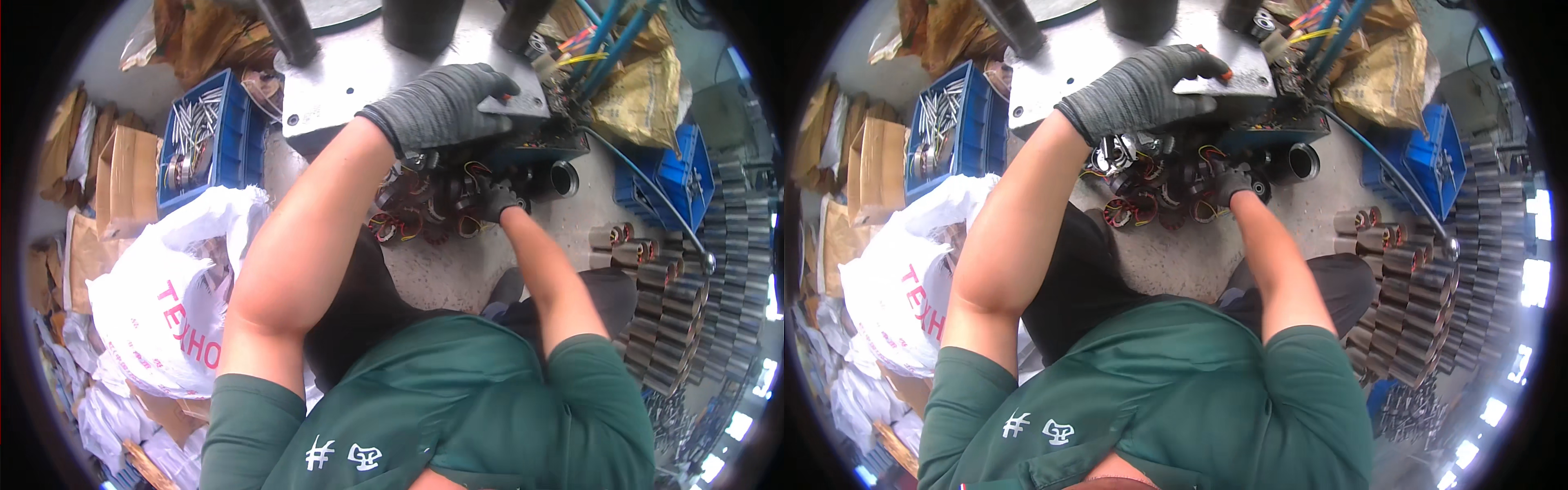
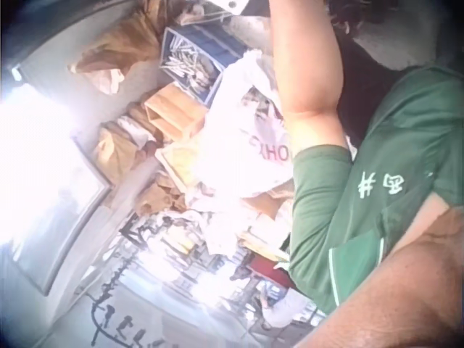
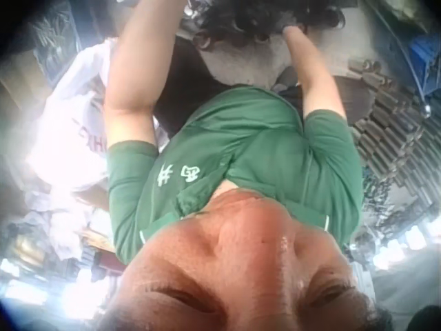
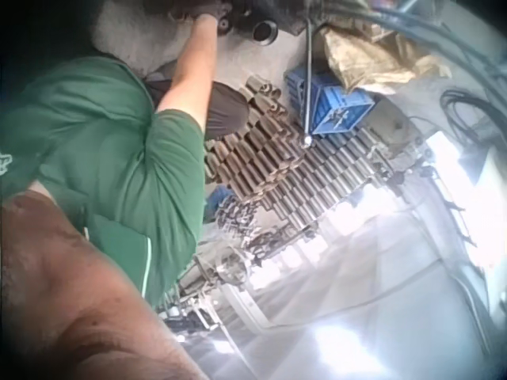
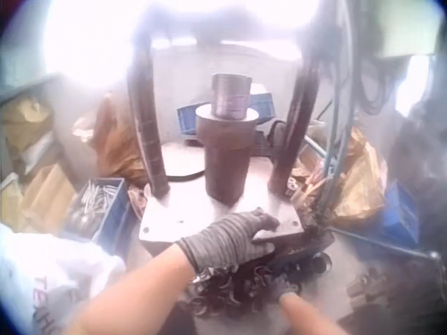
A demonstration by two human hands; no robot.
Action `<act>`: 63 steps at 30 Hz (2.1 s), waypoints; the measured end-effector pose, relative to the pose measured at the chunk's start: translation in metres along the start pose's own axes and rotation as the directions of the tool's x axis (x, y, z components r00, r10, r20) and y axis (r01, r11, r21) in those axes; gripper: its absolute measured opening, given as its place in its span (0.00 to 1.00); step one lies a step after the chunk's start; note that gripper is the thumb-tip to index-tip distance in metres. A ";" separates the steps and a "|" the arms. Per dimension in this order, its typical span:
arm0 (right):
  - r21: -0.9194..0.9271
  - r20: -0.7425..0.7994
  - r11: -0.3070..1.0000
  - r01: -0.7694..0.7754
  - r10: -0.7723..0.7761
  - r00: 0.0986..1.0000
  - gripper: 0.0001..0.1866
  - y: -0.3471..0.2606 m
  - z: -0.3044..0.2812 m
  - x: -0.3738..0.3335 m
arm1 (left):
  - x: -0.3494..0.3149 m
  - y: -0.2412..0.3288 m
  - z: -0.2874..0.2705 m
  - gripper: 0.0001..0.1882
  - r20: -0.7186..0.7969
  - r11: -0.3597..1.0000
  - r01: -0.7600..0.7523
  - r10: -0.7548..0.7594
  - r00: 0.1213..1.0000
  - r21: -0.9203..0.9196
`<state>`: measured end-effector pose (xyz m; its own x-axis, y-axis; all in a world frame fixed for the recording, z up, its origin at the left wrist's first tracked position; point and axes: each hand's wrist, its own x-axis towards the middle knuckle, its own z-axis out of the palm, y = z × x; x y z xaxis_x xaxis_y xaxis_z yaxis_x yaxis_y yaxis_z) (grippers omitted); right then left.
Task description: Using a hydraulic press to assemble metal cylindrical motor components.
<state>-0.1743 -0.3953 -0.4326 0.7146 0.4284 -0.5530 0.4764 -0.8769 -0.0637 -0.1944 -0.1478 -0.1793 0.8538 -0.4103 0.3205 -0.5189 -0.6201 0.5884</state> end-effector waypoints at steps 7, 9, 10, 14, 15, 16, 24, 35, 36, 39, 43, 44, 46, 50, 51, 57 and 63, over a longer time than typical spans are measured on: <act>0.285 -0.099 0.943 -0.170 0.206 0.974 0.66 0.013 0.065 0.032 | -0.016 0.010 -0.011 0.26 0.083 0.994 0.104 -0.101 0.991 -0.036; 0.259 -0.120 0.955 -0.147 0.183 0.976 0.66 0.018 0.073 0.037 | -0.018 0.009 -0.015 0.26 0.112 0.990 0.133 -0.127 0.986 -0.043; 0.237 -0.129 0.958 -0.162 0.196 0.972 0.66 0.020 0.075 0.039 | -0.019 0.009 -0.016 0.26 0.137 0.990 0.130 -0.122 0.983 -0.050; 0.219 -0.151 0.970 -0.110 0.145 0.978 0.64 0.028 0.083 0.045 | -0.022 0.007 -0.015 0.25 0.129 0.993 0.122 -0.121 0.984 -0.003; 0.183 -0.173 0.982 -0.053 0.085 0.981 0.64 0.030 0.086 0.045 | -0.022 0.007 -0.014 0.25 0.123 0.993 0.119 -0.117 0.986 -0.008; 0.130 -0.195 0.991 -0.028 0.053 0.979 0.65 0.030 0.088 0.044 | -0.022 0.007 -0.013 0.25 0.124 0.992 0.122 -0.121 0.985 -0.003; 0.172 -0.203 0.961 -0.215 0.248 0.947 0.48 0.015 0.102 0.013 | -0.016 0.006 -0.006 0.26 0.151 0.989 0.144 -0.139 0.979 -0.018; 0.564 -0.281 0.825 -0.035 0.232 0.931 0.38 0.015 0.003 -0.053 | -0.007 0.021 0.022 0.30 0.297 0.989 0.062 -0.101 0.949 0.137; 0.629 -0.286 0.777 0.021 0.207 0.936 0.32 0.015 -0.011 -0.064 | -0.008 0.025 0.029 0.33 0.327 0.990 0.019 -0.064 0.943 0.140; 0.813 -0.313 0.550 0.193 0.132 0.941 0.21 0.006 -0.051 -0.098 | -0.020 0.035 0.042 0.40 0.365 0.986 -0.067 0.008 0.931 0.150; 0.972 -0.222 0.100 0.215 0.067 0.973 0.12 -0.007 -0.090 -0.142 | -0.030 0.058 0.053 0.46 0.383 0.945 -0.212 0.105 0.918 0.248; 0.984 -0.146 0.115 0.134 0.112 0.983 0.14 -0.010 -0.097 -0.150 | -0.029 0.062 0.051 0.44 0.346 0.934 -0.237 0.137 0.928 0.267; 0.981 -0.164 0.118 0.155 0.072 0.984 0.15 -0.017 -0.106 -0.160 | -0.031 0.068 0.045 0.43 0.313 0.931 -0.226 0.132 0.940 0.285; 0.967 -0.233 -0.100 0.235 0.028 0.972 0.24 -0.020 -0.112 -0.167 | -0.037 0.052 0.024 0.39 -0.014 0.963 -0.181 0.187 0.982 0.201; 0.941 -0.265 -0.212 0.263 0.016 0.964 0.28 -0.019 -0.111 -0.166 | -0.037 0.039 0.018 0.39 -0.006 0.961 -0.182 0.187 0.982 0.207; 0.860 -0.264 -0.395 0.325 0.201 0.943 0.22 0.003 -0.117 -0.153 | -0.039 -0.076 -0.028 0.36 -0.383 0.898 0.432 -0.431 0.817 -0.089; 0.569 -0.134 -0.808 0.151 0.090 0.987 0.10 0.024 -0.130 -0.149 | -0.049 -0.091 -0.056 0.35 -0.624 0.675 0.673 -0.393 0.676 0.303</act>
<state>-0.2027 -0.4515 -0.2443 0.8168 0.3729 -0.4402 -0.5686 0.6495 -0.5048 -0.1865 -0.0342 -0.2070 0.8074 0.3837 0.4483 0.2113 -0.8973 0.3875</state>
